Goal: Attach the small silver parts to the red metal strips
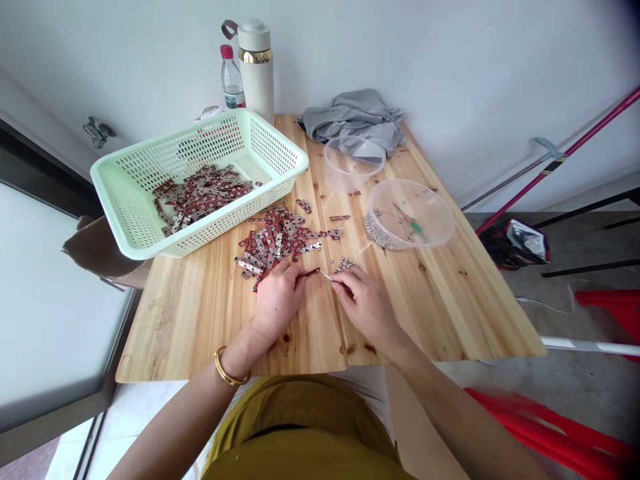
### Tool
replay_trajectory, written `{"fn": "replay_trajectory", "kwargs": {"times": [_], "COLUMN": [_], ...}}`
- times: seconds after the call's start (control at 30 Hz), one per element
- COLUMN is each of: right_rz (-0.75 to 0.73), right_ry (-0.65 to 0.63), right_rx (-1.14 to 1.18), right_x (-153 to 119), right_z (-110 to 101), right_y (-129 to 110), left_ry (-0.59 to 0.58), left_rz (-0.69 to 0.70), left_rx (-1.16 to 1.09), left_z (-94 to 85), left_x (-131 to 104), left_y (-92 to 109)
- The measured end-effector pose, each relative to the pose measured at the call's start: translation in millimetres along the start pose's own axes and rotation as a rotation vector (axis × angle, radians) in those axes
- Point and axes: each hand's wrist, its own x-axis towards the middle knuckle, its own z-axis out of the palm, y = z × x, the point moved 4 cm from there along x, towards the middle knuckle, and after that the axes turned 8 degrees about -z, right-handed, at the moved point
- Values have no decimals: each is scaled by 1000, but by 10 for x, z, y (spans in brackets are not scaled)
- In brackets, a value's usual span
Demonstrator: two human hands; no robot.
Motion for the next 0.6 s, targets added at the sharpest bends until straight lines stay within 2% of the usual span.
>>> {"fn": "replay_trajectory", "kwargs": {"times": [0.3,0.6], "right_rz": [39,44], "right_ry": [-2,-13], "right_rx": [-33,-154], "right_x": [75,3], "right_z": [4,88], "right_y": [-5,-58], "left_ry": [16,2], "left_rz": [-7,-12], "left_rx": [-1,-49], "left_z": [33,25], "left_x": [-6,20], "left_y": [-17,-24]}}
